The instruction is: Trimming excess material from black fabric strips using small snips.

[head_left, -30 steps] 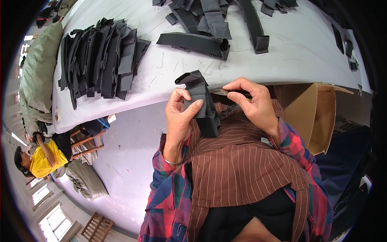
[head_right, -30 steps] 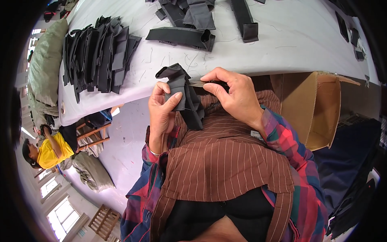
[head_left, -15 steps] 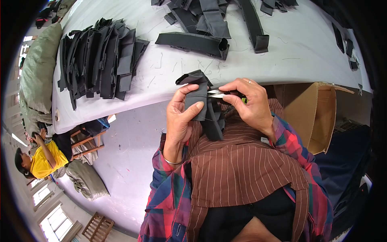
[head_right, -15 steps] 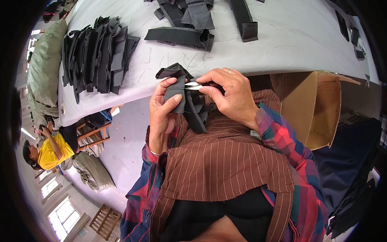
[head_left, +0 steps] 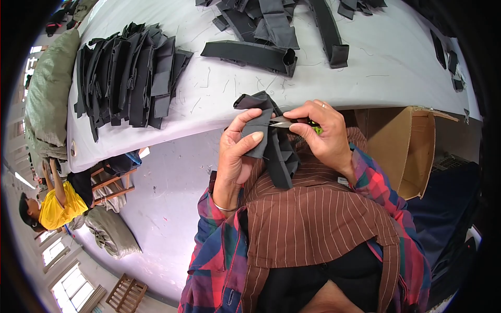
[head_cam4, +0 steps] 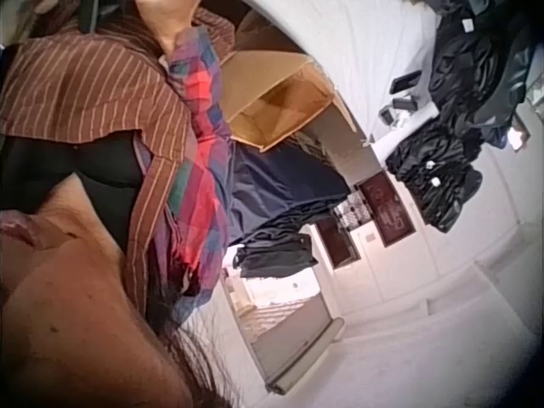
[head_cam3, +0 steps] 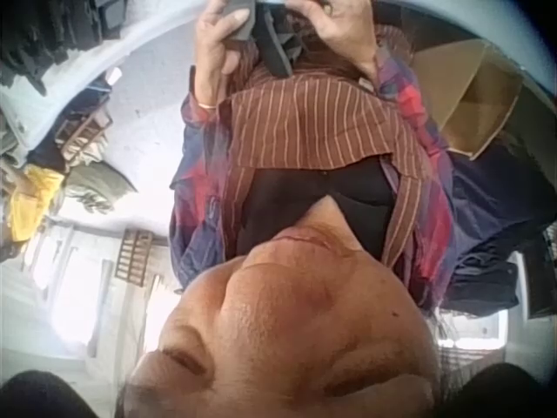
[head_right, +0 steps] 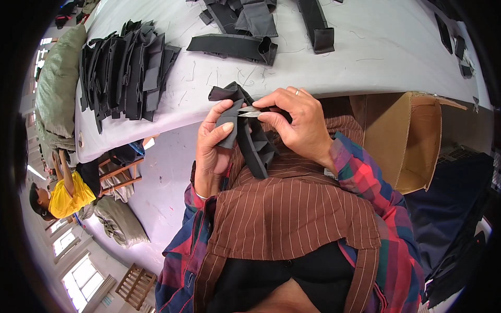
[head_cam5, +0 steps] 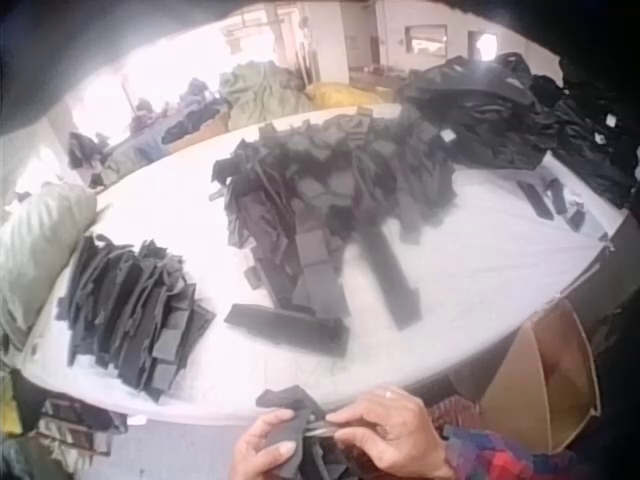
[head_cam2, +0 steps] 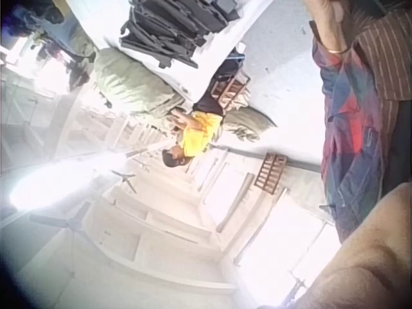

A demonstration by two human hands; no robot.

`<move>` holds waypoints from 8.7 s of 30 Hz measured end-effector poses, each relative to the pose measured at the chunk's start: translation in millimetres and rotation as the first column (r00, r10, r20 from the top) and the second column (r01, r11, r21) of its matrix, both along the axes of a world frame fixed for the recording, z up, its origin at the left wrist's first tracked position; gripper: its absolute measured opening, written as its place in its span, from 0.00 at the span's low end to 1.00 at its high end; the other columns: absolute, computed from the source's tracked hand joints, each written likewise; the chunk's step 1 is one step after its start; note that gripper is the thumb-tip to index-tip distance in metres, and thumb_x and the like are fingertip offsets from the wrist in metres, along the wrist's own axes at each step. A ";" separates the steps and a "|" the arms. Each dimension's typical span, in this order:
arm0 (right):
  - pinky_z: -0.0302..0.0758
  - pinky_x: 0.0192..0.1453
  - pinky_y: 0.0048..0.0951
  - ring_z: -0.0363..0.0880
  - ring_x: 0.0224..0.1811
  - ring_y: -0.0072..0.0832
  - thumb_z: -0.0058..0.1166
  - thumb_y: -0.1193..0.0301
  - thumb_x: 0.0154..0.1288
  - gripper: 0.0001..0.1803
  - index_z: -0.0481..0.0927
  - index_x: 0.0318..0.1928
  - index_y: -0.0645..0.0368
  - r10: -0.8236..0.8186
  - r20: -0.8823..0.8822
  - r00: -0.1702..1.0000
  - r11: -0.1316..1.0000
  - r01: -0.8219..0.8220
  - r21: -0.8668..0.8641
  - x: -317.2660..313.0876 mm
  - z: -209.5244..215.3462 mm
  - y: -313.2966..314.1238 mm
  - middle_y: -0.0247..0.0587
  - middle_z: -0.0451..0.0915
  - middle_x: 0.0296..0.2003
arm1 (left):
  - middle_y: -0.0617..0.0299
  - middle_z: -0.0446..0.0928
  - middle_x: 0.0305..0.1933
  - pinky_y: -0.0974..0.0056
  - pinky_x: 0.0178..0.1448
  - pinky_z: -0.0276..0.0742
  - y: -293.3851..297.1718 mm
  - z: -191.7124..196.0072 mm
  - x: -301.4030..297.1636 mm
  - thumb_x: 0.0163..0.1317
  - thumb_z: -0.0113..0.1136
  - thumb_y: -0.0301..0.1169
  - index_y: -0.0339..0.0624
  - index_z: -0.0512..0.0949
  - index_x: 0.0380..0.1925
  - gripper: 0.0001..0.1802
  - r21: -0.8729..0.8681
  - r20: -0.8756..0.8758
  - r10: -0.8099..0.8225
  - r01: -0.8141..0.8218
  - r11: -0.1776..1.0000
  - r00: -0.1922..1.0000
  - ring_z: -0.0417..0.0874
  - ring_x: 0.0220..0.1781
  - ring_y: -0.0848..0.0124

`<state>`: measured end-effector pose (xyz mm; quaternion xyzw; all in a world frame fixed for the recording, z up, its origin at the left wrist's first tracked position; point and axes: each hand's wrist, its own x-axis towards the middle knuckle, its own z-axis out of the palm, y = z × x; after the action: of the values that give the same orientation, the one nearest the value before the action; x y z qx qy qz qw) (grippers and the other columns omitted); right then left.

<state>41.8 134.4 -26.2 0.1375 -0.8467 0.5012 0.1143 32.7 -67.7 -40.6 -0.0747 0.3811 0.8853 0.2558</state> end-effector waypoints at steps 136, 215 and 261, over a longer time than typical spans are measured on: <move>0.67 0.33 0.13 0.68 0.30 0.08 0.58 0.79 0.62 0.03 0.76 0.33 0.62 0.091 0.261 0.961 0.752 0.106 -0.651 -23.5 45.4 -20.4 0.23 0.74 0.26 | 0.67 0.75 0.36 0.75 0.39 0.73 30.7 32.1 -4.0 0.53 0.69 0.23 0.38 0.71 0.43 0.20 -0.563 -0.473 -0.037 -0.269 0.782 0.880 0.73 0.37 0.82; 0.64 0.35 0.14 0.64 0.29 0.10 0.62 0.73 0.60 0.16 0.77 0.49 0.58 0.229 0.124 0.966 0.843 -0.133 -0.521 29.5 109.9 -17.5 0.21 0.68 0.27 | 0.65 0.78 0.35 0.73 0.40 0.72 -8.0 99.2 45.8 0.62 0.59 0.22 0.33 0.80 0.38 0.05 -0.352 -0.782 0.058 -0.517 0.780 0.620 0.75 0.34 0.78; 0.67 0.40 0.27 0.77 0.32 0.31 0.61 0.73 0.56 0.11 0.82 0.41 0.57 0.103 -0.028 0.994 0.991 -0.100 0.095 -46.5 86.8 -10.8 0.37 0.81 0.31 | 0.65 0.78 0.34 0.73 0.42 0.76 29.7 38.1 -56.6 0.55 0.62 0.17 0.42 0.70 0.31 0.11 -0.070 -0.451 0.368 -0.443 0.894 0.813 0.79 0.36 0.78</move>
<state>-4.7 123.6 60.6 0.1938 -0.8590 0.4640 0.0962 -23.9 -38.0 -2.5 0.0190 0.4775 0.8777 -0.0365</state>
